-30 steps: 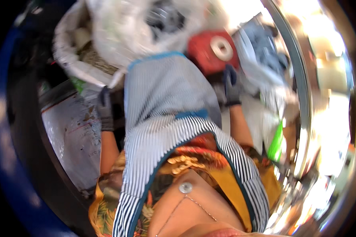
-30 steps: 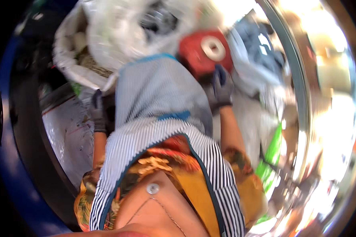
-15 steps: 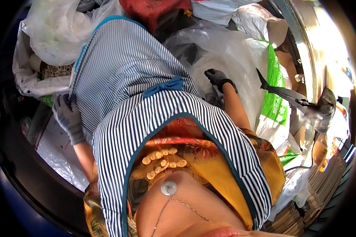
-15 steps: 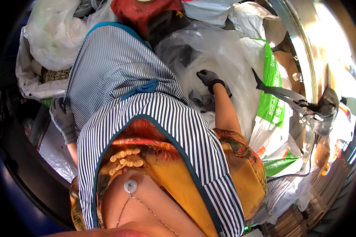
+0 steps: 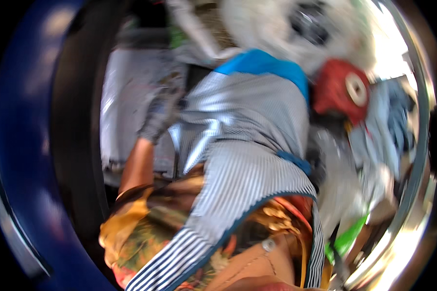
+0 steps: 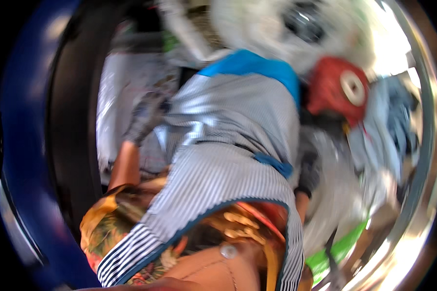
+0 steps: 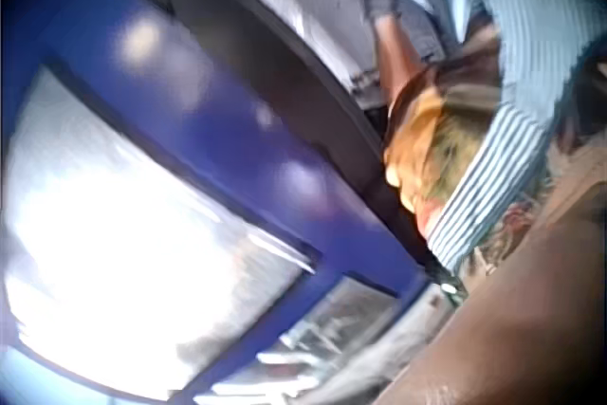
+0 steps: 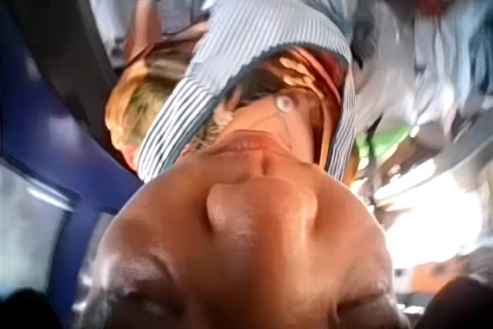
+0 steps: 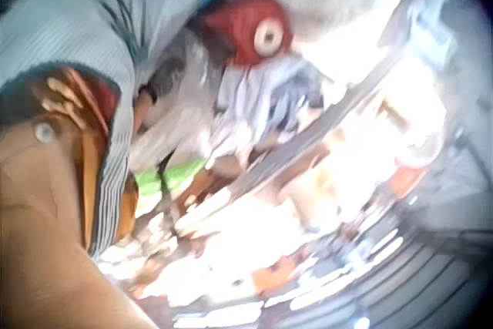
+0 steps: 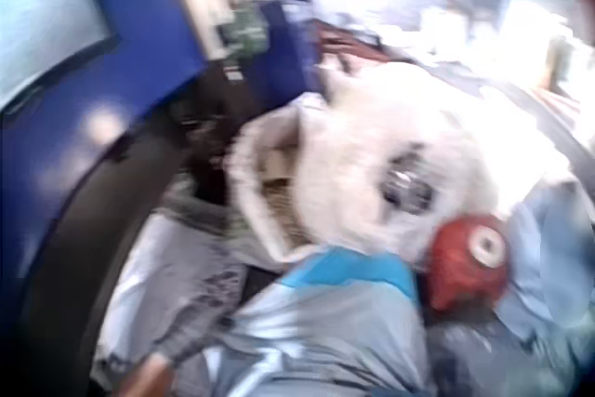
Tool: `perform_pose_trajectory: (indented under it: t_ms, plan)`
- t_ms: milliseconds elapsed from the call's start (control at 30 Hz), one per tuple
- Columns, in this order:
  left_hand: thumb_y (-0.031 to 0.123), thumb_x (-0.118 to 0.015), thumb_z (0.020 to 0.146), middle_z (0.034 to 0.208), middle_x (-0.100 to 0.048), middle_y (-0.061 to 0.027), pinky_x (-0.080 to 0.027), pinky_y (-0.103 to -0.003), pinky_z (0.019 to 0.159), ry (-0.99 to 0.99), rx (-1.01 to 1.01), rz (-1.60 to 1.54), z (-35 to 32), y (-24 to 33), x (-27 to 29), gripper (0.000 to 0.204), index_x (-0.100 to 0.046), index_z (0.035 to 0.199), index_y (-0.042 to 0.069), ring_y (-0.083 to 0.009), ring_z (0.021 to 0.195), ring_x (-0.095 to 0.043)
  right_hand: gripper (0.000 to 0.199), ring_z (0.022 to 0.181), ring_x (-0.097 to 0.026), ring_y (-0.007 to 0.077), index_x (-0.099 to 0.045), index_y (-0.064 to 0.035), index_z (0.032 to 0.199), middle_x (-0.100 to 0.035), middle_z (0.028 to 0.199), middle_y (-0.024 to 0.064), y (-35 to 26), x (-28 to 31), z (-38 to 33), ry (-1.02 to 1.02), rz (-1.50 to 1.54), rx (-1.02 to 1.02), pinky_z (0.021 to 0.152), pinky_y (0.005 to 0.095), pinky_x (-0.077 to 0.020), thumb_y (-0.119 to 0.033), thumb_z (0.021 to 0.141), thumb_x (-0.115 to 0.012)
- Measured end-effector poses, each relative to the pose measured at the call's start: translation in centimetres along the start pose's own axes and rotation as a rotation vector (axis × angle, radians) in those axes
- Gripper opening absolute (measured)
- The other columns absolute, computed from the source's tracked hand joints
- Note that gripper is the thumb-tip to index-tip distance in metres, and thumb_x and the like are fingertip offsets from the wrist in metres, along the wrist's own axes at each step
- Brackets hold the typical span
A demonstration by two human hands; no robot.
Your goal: The person picks up plastic canisters, fits a gray pump assembly into each opening, and places the completed units on a table.
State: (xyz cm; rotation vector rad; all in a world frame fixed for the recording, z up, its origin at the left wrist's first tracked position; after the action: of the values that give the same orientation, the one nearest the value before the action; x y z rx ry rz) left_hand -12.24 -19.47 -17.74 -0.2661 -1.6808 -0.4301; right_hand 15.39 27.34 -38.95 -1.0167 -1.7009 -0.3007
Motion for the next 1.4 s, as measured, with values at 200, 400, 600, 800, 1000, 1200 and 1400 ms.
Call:
perform_pose_trajectory:
  t_ms: [200, 400, 600, 800, 1000, 1200, 1400]
  plan:
    - [0.029, -0.064, 0.083, 0.107, -0.063, -0.0129, -0.047, -0.046, 0.089, -0.261, 0.334, -0.052, -4.2, -2.5, -3.3, 0.032, -0.062, 0.109, 0.011, -0.0356, 0.102, -0.058, 0.042, 0.115, -0.055, 0.0352, -0.055, -0.0034, 0.128, -0.061, 0.119, 0.0160, -17.3, 8.7, 3.3, 0.048, 0.559, 0.649, 0.100, 0.0415, -0.0400, -0.021, 0.091, -0.060]
    - [0.036, -0.060, 0.094, 0.122, -0.062, -0.0119, -0.042, -0.038, 0.100, -0.551, 0.129, -0.915, -8.3, -3.9, -8.5, 0.047, -0.054, 0.132, 0.010, -0.0223, 0.114, -0.057, 0.035, 0.108, -0.055, 0.0378, -0.058, -0.0017, 0.118, -0.061, 0.111, 0.0174, -19.8, 11.5, 3.0, 0.176, 0.059, 0.783, 0.090, 0.0447, -0.0417, -0.020, 0.089, -0.059]
    - [0.040, -0.061, 0.093, 0.125, -0.060, -0.0161, -0.037, -0.036, 0.106, 0.091, 0.757, -0.934, -7.4, -16.9, -16.2, 0.055, -0.052, 0.134, 0.003, -0.0216, 0.122, -0.052, 0.044, 0.122, -0.050, 0.0325, -0.048, -0.0003, 0.133, -0.053, 0.132, 0.0176, -15.2, 11.5, 3.8, 0.078, 0.107, 0.677, 0.101, 0.0400, -0.0394, -0.021, 0.095, -0.055]
    - [0.060, -0.070, 0.075, 0.144, -0.040, -0.0233, -0.029, -0.046, 0.111, 1.124, 1.102, -0.216, -0.9, -24.2, -7.5, 0.099, -0.034, 0.143, -0.003, -0.0399, 0.134, -0.036, 0.048, 0.128, -0.047, 0.0256, -0.044, 0.0023, 0.138, -0.050, 0.138, 0.0158, -14.7, 13.5, 5.8, 0.207, 0.521, 0.411, 0.106, 0.0348, -0.0367, -0.027, 0.100, -0.049]
    - [0.069, -0.065, 0.072, 0.156, -0.022, -0.0188, -0.021, -0.051, 0.115, -0.064, 0.808, -0.300, 10.1, -24.4, -12.0, 0.100, -0.032, 0.150, 0.017, -0.0409, 0.143, -0.020, 0.042, 0.125, -0.049, 0.0321, -0.049, 0.0016, 0.132, -0.052, 0.133, 0.0193, -16.9, 13.0, 5.2, 0.231, 0.196, 0.612, 0.103, 0.0384, -0.0394, -0.020, 0.096, -0.054]
    - [0.063, -0.068, 0.071, 0.155, -0.025, -0.0176, -0.027, -0.055, 0.111, 0.401, 0.905, 0.102, 5.9, -18.7, -18.2, 0.103, -0.025, 0.151, 0.017, -0.0444, 0.139, -0.026, 0.040, 0.121, -0.050, 0.0387, -0.054, -0.0018, 0.128, -0.053, 0.131, 0.0214, -16.8, 15.2, 4.5, 0.240, -0.027, 0.768, 0.100, 0.0443, -0.0403, -0.019, 0.092, -0.059]
    - [0.056, -0.077, 0.067, 0.145, -0.041, -0.0180, -0.039, -0.046, 0.104, 0.599, 1.174, -0.458, -2.7, -26.2, -18.7, 0.090, -0.047, 0.135, 0.007, -0.0385, 0.130, -0.042, 0.042, 0.118, -0.052, 0.0375, -0.057, -0.0061, 0.126, -0.055, 0.130, 0.0180, -20.7, 14.8, 4.4, 0.262, -0.080, 1.023, 0.099, 0.0467, -0.0401, -0.020, 0.088, -0.063]
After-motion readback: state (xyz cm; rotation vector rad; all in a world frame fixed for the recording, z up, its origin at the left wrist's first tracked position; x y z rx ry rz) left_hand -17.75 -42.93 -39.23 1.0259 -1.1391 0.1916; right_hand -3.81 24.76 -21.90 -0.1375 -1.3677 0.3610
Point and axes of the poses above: each hand's wrist, its own z-axis towards the middle knuckle, its own x-axis out of the back of the hand, y = z × x, the point moved 2 cm from there along z, towards the middle knuckle
